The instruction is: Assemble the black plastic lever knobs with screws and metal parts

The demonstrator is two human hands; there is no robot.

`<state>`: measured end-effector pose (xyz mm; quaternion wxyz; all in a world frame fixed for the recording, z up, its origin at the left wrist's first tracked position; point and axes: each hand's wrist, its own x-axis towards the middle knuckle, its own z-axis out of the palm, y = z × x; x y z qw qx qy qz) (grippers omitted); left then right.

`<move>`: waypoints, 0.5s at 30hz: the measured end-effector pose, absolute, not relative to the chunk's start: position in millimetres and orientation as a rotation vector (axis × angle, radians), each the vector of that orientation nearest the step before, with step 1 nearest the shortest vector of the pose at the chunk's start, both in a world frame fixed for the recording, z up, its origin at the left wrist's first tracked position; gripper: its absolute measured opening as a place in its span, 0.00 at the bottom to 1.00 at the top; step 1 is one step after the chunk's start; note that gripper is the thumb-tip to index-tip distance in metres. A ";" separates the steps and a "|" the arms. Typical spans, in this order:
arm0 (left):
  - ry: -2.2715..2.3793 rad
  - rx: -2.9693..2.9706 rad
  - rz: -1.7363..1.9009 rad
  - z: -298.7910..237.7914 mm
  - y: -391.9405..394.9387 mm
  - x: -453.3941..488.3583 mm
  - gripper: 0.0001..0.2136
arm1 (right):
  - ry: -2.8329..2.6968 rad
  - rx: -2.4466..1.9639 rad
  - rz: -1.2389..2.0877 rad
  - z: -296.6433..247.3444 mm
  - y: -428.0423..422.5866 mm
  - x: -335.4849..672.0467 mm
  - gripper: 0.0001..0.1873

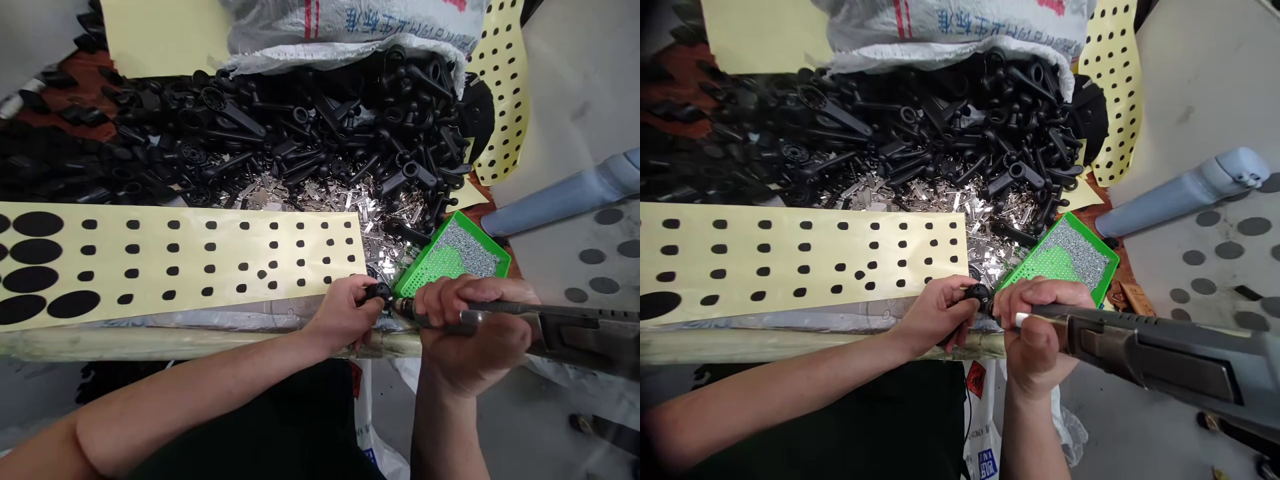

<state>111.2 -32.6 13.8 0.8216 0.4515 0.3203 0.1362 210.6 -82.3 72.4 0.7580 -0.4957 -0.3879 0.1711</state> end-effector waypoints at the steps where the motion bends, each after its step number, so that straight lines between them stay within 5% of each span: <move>1: 0.682 0.961 0.292 13.8 -32.8 111.0 0.03 | -0.844 -1.078 0.359 72.1 -81.7 209.3 0.15; 15: 0.721 1.066 0.259 12.2 -34.4 110.1 0.11 | -0.732 -1.095 0.203 73.0 -94.2 220.1 0.28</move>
